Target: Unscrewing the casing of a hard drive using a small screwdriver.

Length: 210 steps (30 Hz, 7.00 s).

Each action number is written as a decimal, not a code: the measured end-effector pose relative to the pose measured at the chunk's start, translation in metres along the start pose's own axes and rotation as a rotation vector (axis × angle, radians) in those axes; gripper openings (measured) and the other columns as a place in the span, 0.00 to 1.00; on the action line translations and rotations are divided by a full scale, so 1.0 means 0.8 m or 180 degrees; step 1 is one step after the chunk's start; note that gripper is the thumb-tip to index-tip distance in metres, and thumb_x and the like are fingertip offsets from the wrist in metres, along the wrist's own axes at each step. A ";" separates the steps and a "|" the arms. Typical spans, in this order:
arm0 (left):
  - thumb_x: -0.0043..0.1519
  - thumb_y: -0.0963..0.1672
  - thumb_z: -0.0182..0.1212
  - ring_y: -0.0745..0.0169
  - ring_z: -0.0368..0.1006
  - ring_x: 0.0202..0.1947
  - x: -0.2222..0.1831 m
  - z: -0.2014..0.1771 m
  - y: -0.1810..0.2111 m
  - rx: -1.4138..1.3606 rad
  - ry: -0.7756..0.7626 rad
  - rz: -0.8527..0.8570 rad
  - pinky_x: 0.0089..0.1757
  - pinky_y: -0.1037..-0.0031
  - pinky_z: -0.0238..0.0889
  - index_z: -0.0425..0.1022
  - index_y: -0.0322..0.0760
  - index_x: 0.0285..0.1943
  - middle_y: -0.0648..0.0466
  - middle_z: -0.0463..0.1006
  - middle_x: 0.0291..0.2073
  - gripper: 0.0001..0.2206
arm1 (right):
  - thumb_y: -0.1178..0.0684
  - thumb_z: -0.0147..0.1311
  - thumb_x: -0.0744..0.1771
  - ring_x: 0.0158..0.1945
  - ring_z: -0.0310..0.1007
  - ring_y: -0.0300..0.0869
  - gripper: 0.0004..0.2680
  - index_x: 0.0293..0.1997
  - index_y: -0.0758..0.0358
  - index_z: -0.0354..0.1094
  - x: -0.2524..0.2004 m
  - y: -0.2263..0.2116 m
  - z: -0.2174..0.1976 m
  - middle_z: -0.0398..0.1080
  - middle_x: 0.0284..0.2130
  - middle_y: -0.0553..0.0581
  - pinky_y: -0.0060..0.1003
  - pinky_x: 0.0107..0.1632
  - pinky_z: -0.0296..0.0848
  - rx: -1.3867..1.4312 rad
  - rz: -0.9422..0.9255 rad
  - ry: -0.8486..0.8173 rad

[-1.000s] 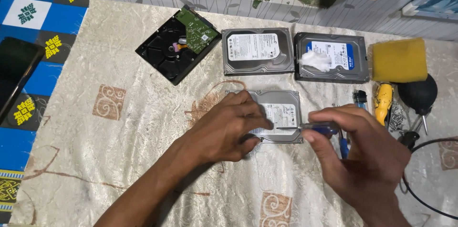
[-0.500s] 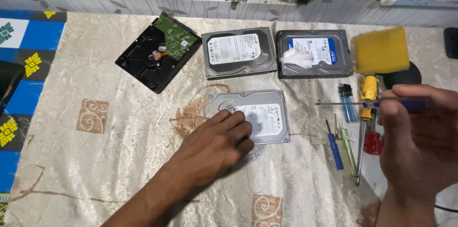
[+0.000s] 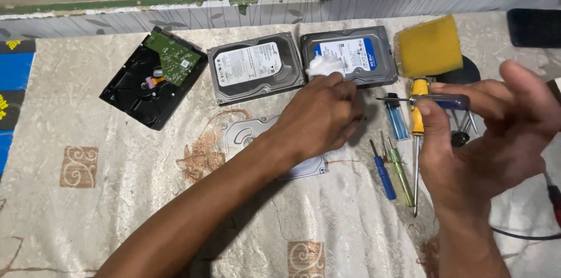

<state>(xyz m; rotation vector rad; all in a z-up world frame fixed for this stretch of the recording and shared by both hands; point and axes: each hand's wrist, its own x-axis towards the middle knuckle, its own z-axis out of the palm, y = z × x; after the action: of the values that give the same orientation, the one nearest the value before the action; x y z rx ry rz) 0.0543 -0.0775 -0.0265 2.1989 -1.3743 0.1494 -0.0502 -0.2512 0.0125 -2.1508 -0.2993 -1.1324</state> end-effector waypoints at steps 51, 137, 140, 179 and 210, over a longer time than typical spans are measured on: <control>0.47 0.47 0.83 0.35 0.47 0.73 -0.235 -0.094 -0.029 -0.0689 -0.0429 -0.1074 0.64 0.51 0.49 0.44 0.41 0.80 0.40 0.51 0.74 0.54 | 0.57 0.59 0.68 0.45 0.83 0.40 0.10 0.52 0.68 0.67 -0.015 -0.147 0.117 0.80 0.40 0.54 0.27 0.52 0.76 0.0644 -0.0545 -0.1798; 0.39 0.45 0.83 0.38 0.56 0.66 -0.235 -0.060 -0.013 -0.0577 0.0076 -0.0939 0.59 0.56 0.60 0.45 0.31 0.77 0.35 0.60 0.70 0.57 | 0.53 0.35 0.71 0.16 0.40 0.43 0.15 0.21 0.61 0.44 -0.040 -0.189 0.152 0.42 0.16 0.53 0.40 0.24 0.44 0.3560 -0.0051 -0.2440; 0.46 0.45 0.79 0.39 0.57 0.65 -0.238 -0.056 -0.016 -0.0542 0.0240 -0.0839 0.58 0.55 0.62 0.47 0.32 0.76 0.38 0.62 0.69 0.50 | 0.57 0.36 0.70 0.16 0.36 0.43 0.15 0.20 0.61 0.41 -0.019 -0.182 0.154 0.37 0.16 0.53 0.40 0.24 0.41 0.3850 0.0071 -0.3246; 0.61 0.41 0.66 0.55 0.79 0.41 -0.237 -0.103 0.001 -0.2240 0.0514 -0.0107 0.45 0.67 0.73 0.79 0.35 0.40 0.49 0.83 0.36 0.04 | 0.69 0.39 0.65 0.45 0.70 0.48 0.20 0.63 0.63 0.66 0.039 -0.170 0.093 0.71 0.46 0.59 0.39 0.45 0.67 0.1607 -0.0503 -0.3921; 0.59 0.42 0.69 0.53 0.78 0.45 -0.239 -0.097 -0.005 -0.2267 0.0440 -0.0213 0.47 0.65 0.74 0.80 0.36 0.47 0.48 0.82 0.41 0.10 | 0.64 0.52 0.68 0.31 0.64 0.45 0.03 0.41 0.63 0.70 0.030 -0.173 0.107 0.69 0.30 0.54 0.37 0.34 0.64 0.1200 -0.0984 -0.3284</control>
<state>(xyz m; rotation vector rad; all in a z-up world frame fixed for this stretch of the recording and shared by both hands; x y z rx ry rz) -0.0190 0.1157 -0.0320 1.5980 -1.0572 -0.1864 -0.0480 -0.0944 0.0616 -2.1894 -1.2156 0.0217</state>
